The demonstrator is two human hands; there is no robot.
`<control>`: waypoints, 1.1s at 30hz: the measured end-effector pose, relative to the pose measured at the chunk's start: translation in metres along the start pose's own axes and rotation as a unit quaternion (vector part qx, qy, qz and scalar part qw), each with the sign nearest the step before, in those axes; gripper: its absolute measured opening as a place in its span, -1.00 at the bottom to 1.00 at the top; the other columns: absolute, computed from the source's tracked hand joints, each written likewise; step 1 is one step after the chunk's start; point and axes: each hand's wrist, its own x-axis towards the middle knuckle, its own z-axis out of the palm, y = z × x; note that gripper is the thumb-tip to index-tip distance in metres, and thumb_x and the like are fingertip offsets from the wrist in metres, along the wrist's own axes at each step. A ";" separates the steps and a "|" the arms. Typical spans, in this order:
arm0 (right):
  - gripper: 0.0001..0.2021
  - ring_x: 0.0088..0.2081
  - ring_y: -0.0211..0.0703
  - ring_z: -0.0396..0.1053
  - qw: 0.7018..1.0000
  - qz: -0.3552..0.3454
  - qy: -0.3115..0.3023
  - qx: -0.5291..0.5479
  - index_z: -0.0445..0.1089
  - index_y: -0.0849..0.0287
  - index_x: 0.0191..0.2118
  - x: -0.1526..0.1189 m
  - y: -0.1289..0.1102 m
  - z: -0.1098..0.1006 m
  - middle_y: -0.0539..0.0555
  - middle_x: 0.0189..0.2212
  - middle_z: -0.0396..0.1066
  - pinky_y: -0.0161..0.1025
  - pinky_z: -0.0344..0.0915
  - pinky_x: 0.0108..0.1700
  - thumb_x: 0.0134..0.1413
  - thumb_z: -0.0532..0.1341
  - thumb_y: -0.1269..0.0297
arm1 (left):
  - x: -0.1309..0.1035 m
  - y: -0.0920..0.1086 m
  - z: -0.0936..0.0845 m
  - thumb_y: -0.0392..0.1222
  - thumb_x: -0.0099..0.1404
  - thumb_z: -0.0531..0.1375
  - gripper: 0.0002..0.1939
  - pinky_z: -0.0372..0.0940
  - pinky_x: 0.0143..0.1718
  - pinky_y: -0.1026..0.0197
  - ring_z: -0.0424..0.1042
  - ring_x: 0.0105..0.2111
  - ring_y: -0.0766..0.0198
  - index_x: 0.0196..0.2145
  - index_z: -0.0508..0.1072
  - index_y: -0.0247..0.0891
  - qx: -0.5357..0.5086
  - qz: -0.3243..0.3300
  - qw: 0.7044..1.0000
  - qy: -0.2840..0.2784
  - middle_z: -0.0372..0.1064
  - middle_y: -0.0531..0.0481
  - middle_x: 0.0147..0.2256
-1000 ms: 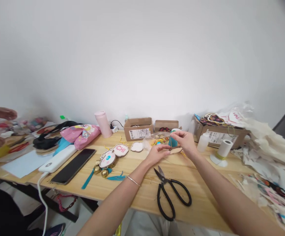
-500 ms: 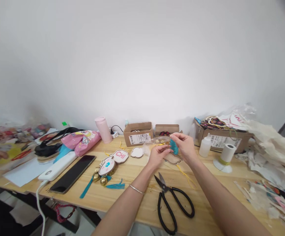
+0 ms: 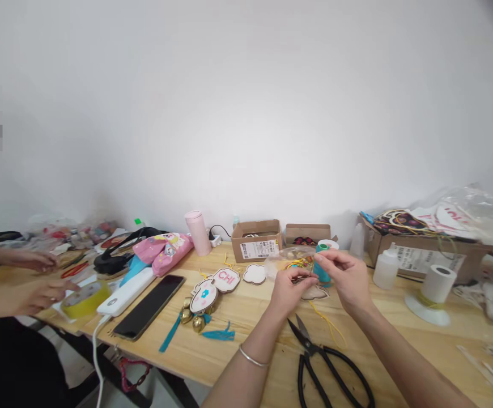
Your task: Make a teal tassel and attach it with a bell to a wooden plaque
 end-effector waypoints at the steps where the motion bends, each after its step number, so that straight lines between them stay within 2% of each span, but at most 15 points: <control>1: -0.90 -0.54 -0.27 0.25 1.000 -0.005 0.001 -0.007 0.42 0.18 -0.60 0.000 -0.001 0.000 0.01 -0.62 0.36 -0.30 0.22 -0.48 -0.32 0.26 0.26 | 0.000 0.001 0.001 -0.15 0.00 0.23 -0.84 0.28 -0.27 0.20 0.41 -0.37 0.22 -0.43 0.51 -0.24 0.014 0.008 1.000 -0.003 0.47 -0.06 -0.40; 8: -0.88 -0.60 -0.31 0.18 0.999 -0.009 -0.014 -0.034 0.42 0.20 -0.62 -0.002 0.000 0.006 0.00 -0.67 0.31 -0.33 0.16 -0.55 -0.31 0.24 0.26 | 0.000 0.003 0.000 -0.13 0.07 0.17 -0.86 0.23 -0.31 0.19 0.37 -0.42 0.24 -0.46 0.52 -0.18 0.138 0.095 0.984 -0.052 0.46 -0.03 -0.47; 12: -0.87 -0.58 -0.31 0.19 0.999 0.009 -0.003 -0.033 0.42 0.23 -0.59 0.001 0.012 0.002 0.01 -0.64 0.34 -0.34 0.17 -0.53 -0.28 0.24 0.26 | 0.001 0.002 0.000 -0.14 0.13 0.12 -0.83 0.22 -0.30 0.18 0.36 -0.41 0.24 -0.43 0.51 -0.17 0.170 0.127 0.975 -0.064 0.46 -0.03 -0.45; 17: -0.82 -0.52 -0.27 0.26 0.999 0.015 0.036 0.009 0.43 0.24 -0.52 0.005 0.023 -0.005 0.03 -0.59 0.37 -0.33 0.24 -0.46 -0.25 0.24 0.21 | 0.001 0.000 0.001 -0.17 0.17 0.09 -0.81 0.21 -0.23 0.17 0.36 -0.34 0.24 -0.35 0.49 -0.20 0.170 0.174 0.969 -0.034 0.46 -0.04 -0.38; 21: -0.84 -0.53 -0.27 0.26 1.000 0.001 0.017 0.005 0.42 0.23 -0.54 0.003 0.015 -0.003 0.03 -0.58 0.39 -0.33 0.24 -0.47 -0.27 0.25 0.22 | -0.001 0.001 0.002 -0.18 0.17 0.09 -0.79 0.22 -0.21 0.18 0.36 -0.30 0.24 -0.30 0.48 -0.23 0.134 0.149 0.980 -0.012 0.45 -0.07 -0.33; 25: -0.83 -0.61 -0.31 0.20 0.999 -0.005 -0.013 -0.036 0.39 0.23 -0.57 -0.001 0.009 0.000 0.00 -0.65 0.33 -0.37 0.19 -0.57 -0.27 0.24 0.20 | -0.002 0.001 0.006 -0.13 0.16 0.09 -0.75 0.25 -0.29 0.22 0.37 -0.38 0.25 -0.28 0.48 -0.26 0.040 0.092 0.994 -0.039 0.45 -0.08 -0.37; 29: -0.77 -0.65 -0.32 0.18 0.997 0.017 -0.057 -0.058 0.35 0.23 -0.55 -0.004 0.014 0.001 -0.02 -0.67 0.29 -0.37 0.18 -0.64 -0.23 0.21 0.13 | -0.004 0.005 0.007 -0.10 0.15 0.08 -0.70 0.25 -0.40 0.26 0.34 -0.49 0.30 -0.22 0.45 -0.31 -0.050 0.041 0.997 -0.032 0.42 -0.05 -0.48; 31: -0.75 -0.64 -0.31 0.19 0.994 0.009 -0.078 -0.078 0.33 0.23 -0.55 -0.004 0.019 0.001 0.00 -0.66 0.29 -0.37 0.19 -0.63 -0.20 0.19 0.11 | -0.005 0.006 0.007 -0.11 0.16 0.08 -0.71 0.23 -0.43 0.27 0.29 -0.55 0.33 -0.26 0.47 -0.31 -0.052 0.035 0.997 -0.034 0.38 -0.01 -0.55; 33: -0.74 -0.63 -0.30 0.20 0.991 -0.005 -0.093 -0.101 0.32 0.23 -0.54 -0.005 0.025 0.001 0.00 -0.65 0.29 -0.37 0.19 -0.61 -0.16 0.16 0.11 | -0.006 0.006 0.006 -0.11 0.16 0.08 -0.74 0.21 -0.41 0.27 0.27 -0.54 0.33 -0.38 0.50 -0.31 -0.039 0.045 0.998 -0.028 0.34 0.00 -0.59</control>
